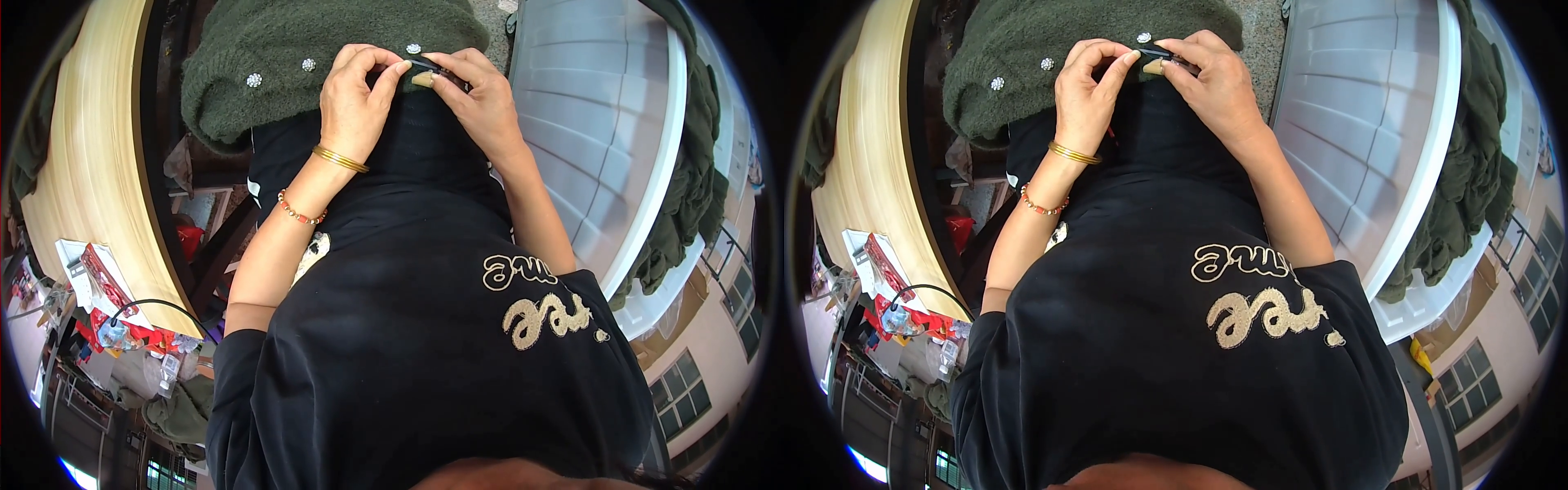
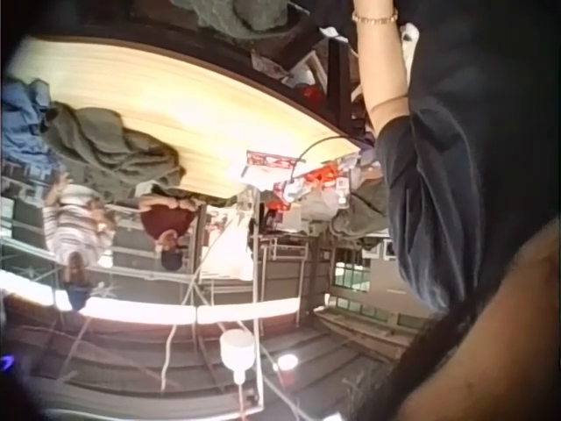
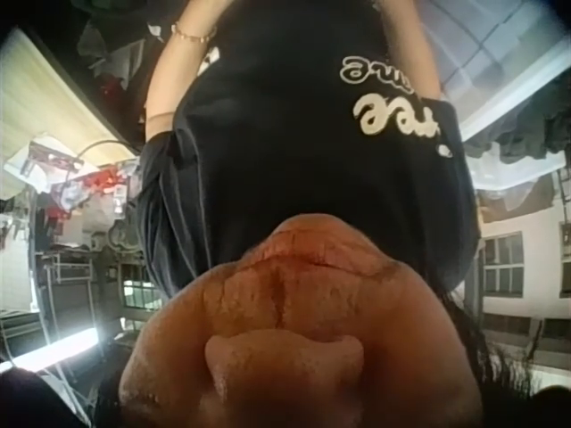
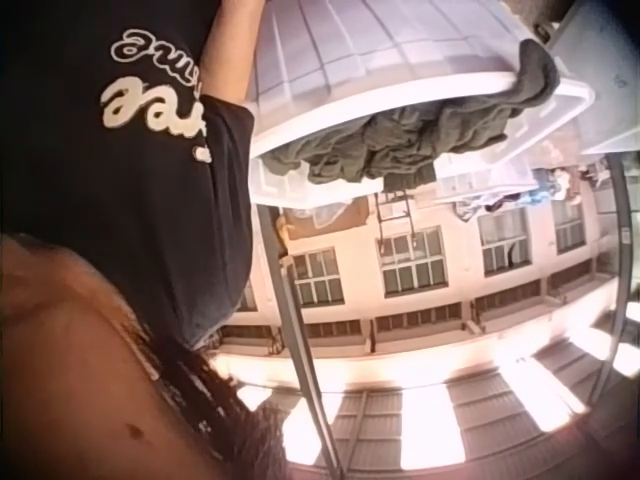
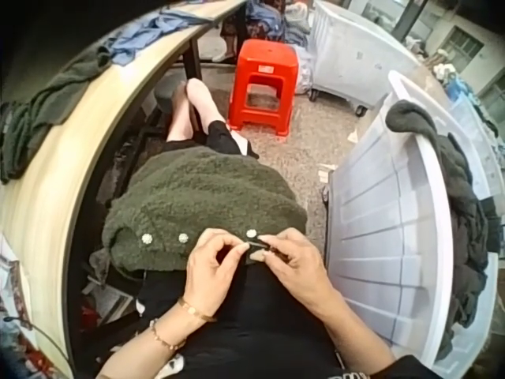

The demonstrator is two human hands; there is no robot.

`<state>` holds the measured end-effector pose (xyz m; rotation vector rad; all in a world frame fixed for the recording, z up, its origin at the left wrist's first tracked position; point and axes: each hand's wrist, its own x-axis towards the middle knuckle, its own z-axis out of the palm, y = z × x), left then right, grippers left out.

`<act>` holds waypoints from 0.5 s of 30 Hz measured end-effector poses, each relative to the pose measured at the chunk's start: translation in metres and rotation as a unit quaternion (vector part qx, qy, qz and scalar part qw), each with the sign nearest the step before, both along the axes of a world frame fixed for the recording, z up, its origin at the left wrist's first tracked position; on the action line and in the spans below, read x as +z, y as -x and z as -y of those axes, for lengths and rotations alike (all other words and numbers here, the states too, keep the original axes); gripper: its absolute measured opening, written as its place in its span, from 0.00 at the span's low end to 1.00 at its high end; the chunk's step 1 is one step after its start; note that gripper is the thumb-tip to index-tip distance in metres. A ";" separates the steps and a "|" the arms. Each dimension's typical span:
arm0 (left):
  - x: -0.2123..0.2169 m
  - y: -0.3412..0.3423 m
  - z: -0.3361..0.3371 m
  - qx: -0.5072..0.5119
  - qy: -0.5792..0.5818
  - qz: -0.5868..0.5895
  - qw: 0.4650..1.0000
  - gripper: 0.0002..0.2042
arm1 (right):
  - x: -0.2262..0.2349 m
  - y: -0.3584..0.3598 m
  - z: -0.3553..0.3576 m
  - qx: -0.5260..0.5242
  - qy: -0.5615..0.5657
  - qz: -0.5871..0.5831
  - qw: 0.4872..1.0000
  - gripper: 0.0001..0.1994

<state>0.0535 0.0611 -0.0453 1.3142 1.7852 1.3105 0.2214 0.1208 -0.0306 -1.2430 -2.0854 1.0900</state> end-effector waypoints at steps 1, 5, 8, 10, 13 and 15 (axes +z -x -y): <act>0.000 -0.001 0.001 0.001 -0.001 -0.002 1.000 0.06 | 0.000 0.001 0.000 0.000 0.000 -0.001 1.000 0.15; 0.000 -0.004 0.003 -0.006 0.007 -0.015 1.000 0.06 | 0.000 0.002 -0.001 -0.005 0.001 -0.003 1.000 0.15; 0.000 -0.004 0.002 -0.003 0.014 -0.002 1.000 0.06 | 0.000 0.003 -0.001 -0.003 -0.001 -0.001 1.000 0.15; -0.002 -0.003 0.003 0.000 0.011 0.008 1.000 0.07 | -0.001 0.003 -0.001 -0.002 -0.003 -0.005 1.000 0.15; -0.003 -0.003 0.002 0.005 0.002 0.029 1.000 0.07 | -0.002 0.000 -0.001 0.002 0.002 -0.015 1.000 0.15; -0.002 -0.003 0.001 0.008 -0.001 0.030 1.000 0.07 | 0.000 -0.001 -0.002 0.006 -0.006 -0.009 1.000 0.14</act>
